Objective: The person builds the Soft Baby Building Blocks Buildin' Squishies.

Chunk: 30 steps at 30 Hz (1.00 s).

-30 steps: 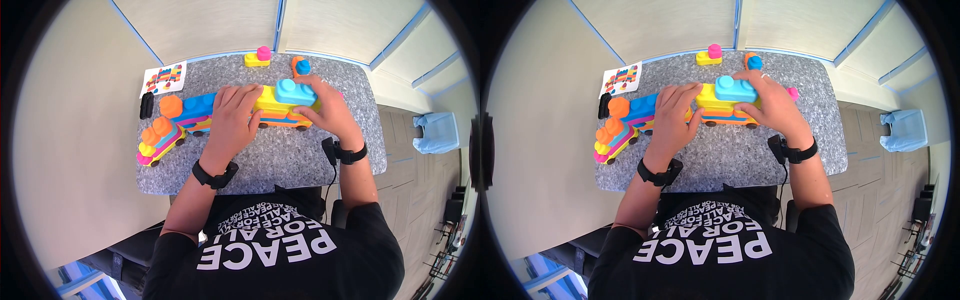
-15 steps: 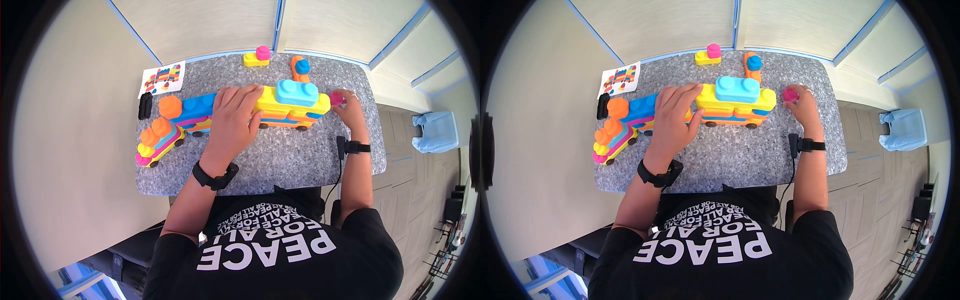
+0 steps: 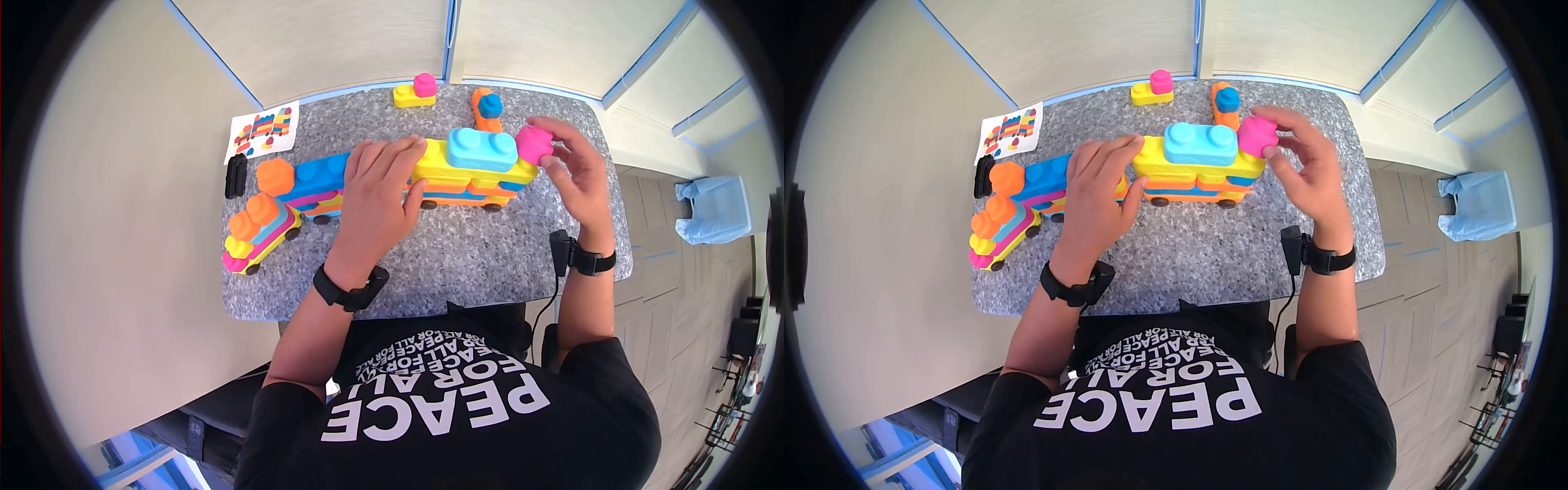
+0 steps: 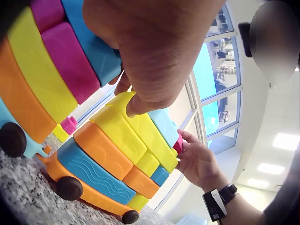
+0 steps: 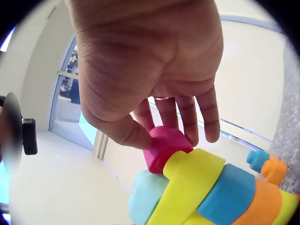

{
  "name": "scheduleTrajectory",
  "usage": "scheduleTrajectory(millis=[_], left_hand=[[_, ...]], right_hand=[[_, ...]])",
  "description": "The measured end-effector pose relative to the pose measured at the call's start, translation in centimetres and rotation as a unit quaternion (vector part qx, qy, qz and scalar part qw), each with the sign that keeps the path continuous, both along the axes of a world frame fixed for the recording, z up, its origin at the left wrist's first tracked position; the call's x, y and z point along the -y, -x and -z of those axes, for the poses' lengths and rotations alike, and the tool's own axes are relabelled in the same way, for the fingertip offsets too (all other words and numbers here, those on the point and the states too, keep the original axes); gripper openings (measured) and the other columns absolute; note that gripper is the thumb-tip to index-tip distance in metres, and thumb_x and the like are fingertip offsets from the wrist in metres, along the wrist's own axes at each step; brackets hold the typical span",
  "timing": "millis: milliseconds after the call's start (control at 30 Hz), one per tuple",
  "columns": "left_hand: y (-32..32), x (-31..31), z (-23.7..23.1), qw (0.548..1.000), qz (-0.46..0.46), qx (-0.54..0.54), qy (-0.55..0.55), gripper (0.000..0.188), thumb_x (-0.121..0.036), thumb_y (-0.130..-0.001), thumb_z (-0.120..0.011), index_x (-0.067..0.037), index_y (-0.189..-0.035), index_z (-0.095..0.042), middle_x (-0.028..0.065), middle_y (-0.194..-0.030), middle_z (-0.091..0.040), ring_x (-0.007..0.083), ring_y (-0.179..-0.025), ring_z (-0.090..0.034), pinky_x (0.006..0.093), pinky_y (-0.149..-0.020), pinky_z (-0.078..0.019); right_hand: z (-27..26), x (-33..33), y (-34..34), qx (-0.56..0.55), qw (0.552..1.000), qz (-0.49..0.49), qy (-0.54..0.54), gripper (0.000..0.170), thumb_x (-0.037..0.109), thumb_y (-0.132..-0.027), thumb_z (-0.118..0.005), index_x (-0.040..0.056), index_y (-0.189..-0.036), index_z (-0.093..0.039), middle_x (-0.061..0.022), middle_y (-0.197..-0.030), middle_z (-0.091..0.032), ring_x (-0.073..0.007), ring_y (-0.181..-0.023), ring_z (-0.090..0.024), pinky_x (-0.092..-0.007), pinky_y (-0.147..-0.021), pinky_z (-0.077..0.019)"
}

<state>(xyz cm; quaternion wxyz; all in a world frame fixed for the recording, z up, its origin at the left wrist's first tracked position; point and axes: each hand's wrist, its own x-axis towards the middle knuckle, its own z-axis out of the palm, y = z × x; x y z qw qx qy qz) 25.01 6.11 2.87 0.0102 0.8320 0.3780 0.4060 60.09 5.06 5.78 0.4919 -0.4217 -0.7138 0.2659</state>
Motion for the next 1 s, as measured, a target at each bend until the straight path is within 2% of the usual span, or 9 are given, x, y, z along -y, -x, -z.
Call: scheduleTrajectory(millis=[100,300,400,500,600,800,933,1000], left_hand=[[0.0,0.1,-0.1,1.000,0.000,-0.002,-0.004,0.057,-0.009,-0.093,-0.084,-0.006,-0.148,-0.071,0.0106,-0.148,-0.075,0.0357,-0.135,-0.066,0.0584,-0.126,-0.0445],[0.0,0.1,-0.1,1.000,-0.001,-0.005,-0.009,0.056,-0.010,-0.094,-0.083,-0.005,-0.148,-0.071,0.0104,-0.147,-0.075,0.0345,-0.134,-0.066,0.0588,-0.126,-0.0443],[0.0,0.0,-0.1,1.000,-0.001,-0.005,-0.010,0.055,-0.010,-0.094,-0.083,-0.005,-0.148,-0.071,0.0103,-0.147,-0.075,0.0344,-0.134,-0.066,0.0589,-0.126,-0.0444],[-0.1,0.0,0.0,1.000,-0.003,-0.004,-0.010,0.055,-0.010,-0.094,-0.083,-0.005,-0.147,-0.071,0.0101,-0.147,-0.075,0.0342,-0.135,-0.066,0.0591,-0.126,-0.0443],[-0.1,0.0,0.1,1.000,-0.003,-0.003,-0.009,0.054,-0.010,-0.094,-0.083,-0.006,-0.147,-0.071,0.0099,-0.147,-0.075,0.0340,-0.135,-0.066,0.0594,-0.126,-0.0442],[0.0,0.1,-0.2,1.000,0.004,-0.002,0.005,0.056,-0.011,-0.094,-0.083,-0.006,-0.148,-0.070,0.0096,-0.148,-0.074,0.0333,-0.136,-0.066,0.0601,-0.128,-0.0432],[-0.1,0.6,-0.9,0.999,0.003,-0.019,0.033,0.060,-0.013,-0.094,-0.085,-0.006,-0.152,-0.069,0.0101,-0.150,-0.073,0.0327,-0.144,-0.064,0.0628,-0.136,-0.0372],[0.0,0.9,-1.0,0.999,0.012,-0.015,0.039,0.063,-0.013,-0.094,-0.087,-0.006,-0.154,-0.069,0.0116,-0.154,-0.073,0.0353,-0.148,-0.064,0.0625,-0.138,-0.0347]], right_hand=[[-0.2,0.4,0.6,0.053,0.998,-0.010,-0.022,0.056,0.008,-0.101,-0.084,0.0075,-0.155,-0.071,-0.0151,-0.157,-0.072,-0.0302,-0.142,-0.071,-0.0432,-0.113,-0.0626],[1.5,0.8,1.8,0.006,1.000,-0.019,-0.021,0.081,0.010,-0.086,-0.101,0.0101,-0.159,-0.066,-0.0161,-0.170,-0.061,-0.0314,-0.151,-0.066,-0.0448,-0.115,-0.0623],[2.5,0.5,1.7,-0.001,0.999,-0.022,-0.033,0.082,0.005,-0.085,-0.101,0.0117,-0.158,-0.065,-0.0164,-0.172,-0.059,-0.0321,-0.153,-0.063,-0.0464,-0.118,-0.0608],[3.5,0.2,1.2,0.012,0.998,-0.037,-0.052,0.081,0.005,-0.089,-0.099,0.0138,-0.159,-0.061,-0.0197,-0.176,-0.055,-0.0338,-0.158,-0.059,-0.0512,-0.126,-0.0549],[3.8,0.2,0.8,0.073,0.989,-0.012,-0.124,0.074,0.001,-0.088,-0.098,0.0103,-0.154,-0.067,-0.0178,-0.171,-0.060,-0.0329,-0.151,-0.065,-0.0460,-0.124,-0.0561],[4.7,0.8,2.3,-0.043,0.997,-0.015,-0.067,0.076,-0.002,-0.092,-0.094,0.0078,-0.160,-0.061,-0.0184,-0.163,-0.065,-0.0312,-0.151,-0.065,-0.0471,-0.127,-0.0544],[5.9,1.2,1.8,-0.045,0.998,0.029,-0.022,0.083,-0.003,-0.094,-0.093,0.0059,-0.167,-0.055,-0.0159,-0.160,-0.067,-0.0295,-0.149,-0.067,-0.0468,-0.127,-0.0546],[5.8,1.5,1.5,-0.032,0.998,0.045,-0.022,0.087,-0.003,-0.094,-0.093,0.0052,-0.170,-0.053,-0.0150,-0.159,-0.067,-0.0286,-0.148,-0.067,-0.0462,-0.127,-0.0553]])
